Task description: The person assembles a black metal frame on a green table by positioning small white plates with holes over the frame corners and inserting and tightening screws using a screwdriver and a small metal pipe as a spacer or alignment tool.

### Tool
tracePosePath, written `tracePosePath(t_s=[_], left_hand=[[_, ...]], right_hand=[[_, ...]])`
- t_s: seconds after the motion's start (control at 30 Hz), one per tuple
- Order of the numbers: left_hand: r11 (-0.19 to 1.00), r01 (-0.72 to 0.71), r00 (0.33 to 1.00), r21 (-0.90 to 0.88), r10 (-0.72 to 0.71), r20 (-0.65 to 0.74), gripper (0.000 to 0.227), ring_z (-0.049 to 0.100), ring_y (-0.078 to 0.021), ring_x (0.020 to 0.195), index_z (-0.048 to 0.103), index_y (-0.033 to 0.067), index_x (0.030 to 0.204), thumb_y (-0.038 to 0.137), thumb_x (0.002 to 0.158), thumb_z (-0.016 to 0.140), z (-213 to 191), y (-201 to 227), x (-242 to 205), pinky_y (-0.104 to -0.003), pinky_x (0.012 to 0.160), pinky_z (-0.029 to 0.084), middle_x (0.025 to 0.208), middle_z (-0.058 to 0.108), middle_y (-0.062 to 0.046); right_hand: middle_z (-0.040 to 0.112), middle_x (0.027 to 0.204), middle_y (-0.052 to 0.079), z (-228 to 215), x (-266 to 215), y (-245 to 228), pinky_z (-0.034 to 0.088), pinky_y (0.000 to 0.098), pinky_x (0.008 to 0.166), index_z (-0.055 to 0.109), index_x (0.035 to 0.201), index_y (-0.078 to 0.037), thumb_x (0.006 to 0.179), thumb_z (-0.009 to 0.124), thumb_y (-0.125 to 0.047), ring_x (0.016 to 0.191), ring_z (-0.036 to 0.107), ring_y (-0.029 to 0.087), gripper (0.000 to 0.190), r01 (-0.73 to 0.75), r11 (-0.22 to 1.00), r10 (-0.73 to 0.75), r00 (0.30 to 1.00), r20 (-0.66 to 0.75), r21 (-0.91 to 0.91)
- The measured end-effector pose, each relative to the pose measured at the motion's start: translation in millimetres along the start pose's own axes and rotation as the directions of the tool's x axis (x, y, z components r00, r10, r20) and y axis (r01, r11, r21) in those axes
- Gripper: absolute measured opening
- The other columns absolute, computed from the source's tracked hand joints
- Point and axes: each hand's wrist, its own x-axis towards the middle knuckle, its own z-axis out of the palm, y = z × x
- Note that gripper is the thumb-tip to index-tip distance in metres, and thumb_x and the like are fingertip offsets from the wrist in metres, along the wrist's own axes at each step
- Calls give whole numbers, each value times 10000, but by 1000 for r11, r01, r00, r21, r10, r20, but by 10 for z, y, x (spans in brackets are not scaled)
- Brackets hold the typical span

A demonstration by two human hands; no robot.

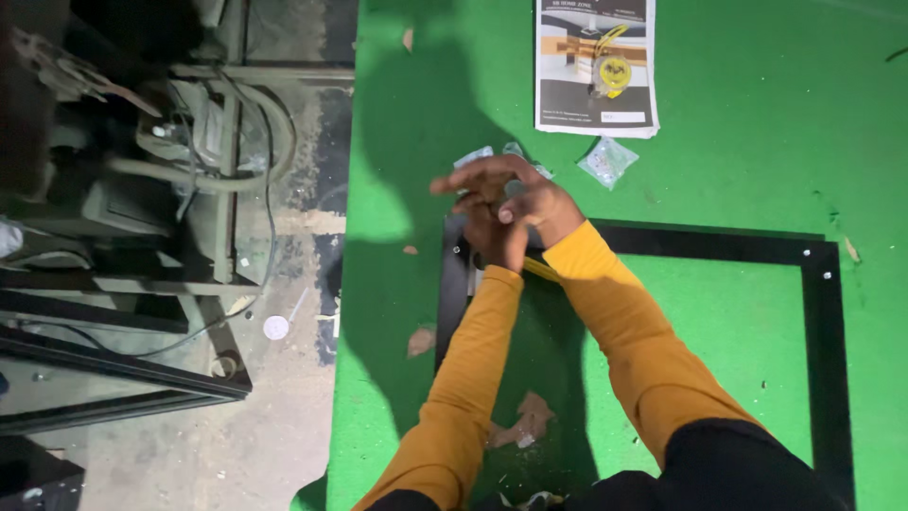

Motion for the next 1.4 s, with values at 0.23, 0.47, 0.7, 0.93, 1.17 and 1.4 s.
tracePosePath(t_s=[0.23, 0.47, 0.7, 0.93, 1.17, 1.4], left_hand=[[799, -197, 929, 568, -33, 368, 383, 680, -248, 1063, 644, 97, 1182, 225, 857, 802, -426, 63, 370, -414, 892, 548, 1150, 704, -97], [960, -278, 489, 18, 126, 863, 784, 558, -323, 1267, 456, -36, 1436, 180, 788, 840, -576, 106, 877, -460, 1060, 435, 1366, 582, -214], [988, 148, 758, 36, -137, 637, 657, 752, -367, 866, 590, 51, 1418, 18, 769, 688, -345, 437, 584, -396, 692, 564, 1138, 758, -167], [517, -797, 482, 311, 235, 844, 139, 659, -306, 786, 639, 135, 867, 204, 838, 755, -469, 1544, 65, -482, 726, 491, 809, 655, -86], [551, -832, 301, -63, 544, 783, 527, 548, -293, 1206, 619, 239, 1349, 480, 896, 737, -1085, 1519, -780, -463, 982, 436, 1318, 610, -150], [608, -370, 928, 703, 214, 303, 507, 521, -332, 1186, 696, 116, 1249, 494, 922, 782, -1338, 804, 263, -508, 995, 342, 1244, 640, -103]], right_hand=[[700, 774, 57, -254, -29, 639, 541, 304, 690, 715, 837, -10, 926, 778, -188, 711, 666, 158, 209, 282, 791, -331, 944, 7, -543], [551, 669, -24, 136, 87, 936, 378, 227, 538, 624, 867, -20, 992, 696, -54, 617, 494, 30, 148, 197, 652, -729, 428, -533, -733], [678, 933, 83, -139, -254, 350, 552, 297, 747, 614, 1063, 1, 1045, 584, -38, 826, 655, 169, 52, 186, 598, -601, 748, -282, -780], [732, 1111, 70, 589, -1843, -65, 545, 296, 836, 679, 1170, -8, 973, 640, -19, 925, 673, 153, 201, -320, 502, -277, 821, -500, -804], [680, 1242, 127, 791, -3019, 1311, 600, 403, 799, 506, 1382, -72, 732, 743, -49, 1013, 702, 259, 692, -294, 956, 224, 678, -700, 21], [635, 1041, 145, 770, -3166, 1445, 592, 506, 908, 528, 1285, -82, 820, 796, -21, 984, 670, 305, 540, -21, 1000, 15, 707, -707, 0]])
